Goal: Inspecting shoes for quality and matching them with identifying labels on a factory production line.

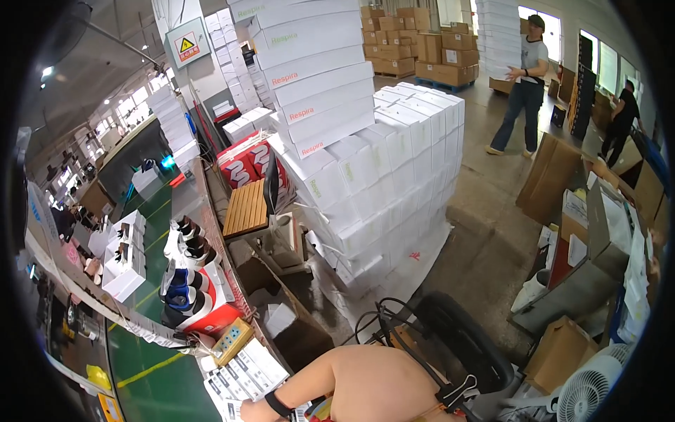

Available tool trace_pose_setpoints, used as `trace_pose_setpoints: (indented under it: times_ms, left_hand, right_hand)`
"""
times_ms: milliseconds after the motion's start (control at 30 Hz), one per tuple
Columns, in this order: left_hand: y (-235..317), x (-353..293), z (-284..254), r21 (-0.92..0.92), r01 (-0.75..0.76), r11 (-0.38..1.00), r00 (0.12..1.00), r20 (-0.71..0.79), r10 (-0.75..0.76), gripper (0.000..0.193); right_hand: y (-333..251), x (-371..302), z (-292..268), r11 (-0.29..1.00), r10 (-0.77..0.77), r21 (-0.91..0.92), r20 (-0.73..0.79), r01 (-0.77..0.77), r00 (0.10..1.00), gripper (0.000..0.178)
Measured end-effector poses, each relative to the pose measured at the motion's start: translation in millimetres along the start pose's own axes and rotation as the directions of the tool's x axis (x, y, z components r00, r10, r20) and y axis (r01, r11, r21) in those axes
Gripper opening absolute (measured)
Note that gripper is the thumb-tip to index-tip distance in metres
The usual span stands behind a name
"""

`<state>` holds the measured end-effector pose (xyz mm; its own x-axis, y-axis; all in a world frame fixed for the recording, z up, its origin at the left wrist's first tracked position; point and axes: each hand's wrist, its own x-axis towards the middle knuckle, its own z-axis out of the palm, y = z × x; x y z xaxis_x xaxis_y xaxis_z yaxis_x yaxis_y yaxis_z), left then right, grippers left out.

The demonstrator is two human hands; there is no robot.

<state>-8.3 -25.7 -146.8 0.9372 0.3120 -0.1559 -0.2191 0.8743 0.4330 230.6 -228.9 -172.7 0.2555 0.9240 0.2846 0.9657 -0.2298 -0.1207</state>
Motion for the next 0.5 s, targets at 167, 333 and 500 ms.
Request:
trace_pose_setpoints:
  times_ms: [167,333,500]
  left_hand:
    - [26,0,37,0.157,0.126,0.979,0.975,-0.203,-0.093,0.016]
    - [27,16,70,-0.225,0.126,0.966,0.972,-0.167,-0.165,0.012]
    - [32,22,57,-0.209,-0.030,0.977,0.948,-0.315,-0.039,0.009]
  right_hand:
    - [-3,-4,9,0.990,-0.079,-0.133,-0.221,0.051,0.972,0.017]
    - [0,-6,9,0.986,-0.158,-0.096,-0.299,0.135,0.941,0.017]
    - [0,-6,9,0.995,-0.097,0.019,-0.157,0.101,0.983,0.020]
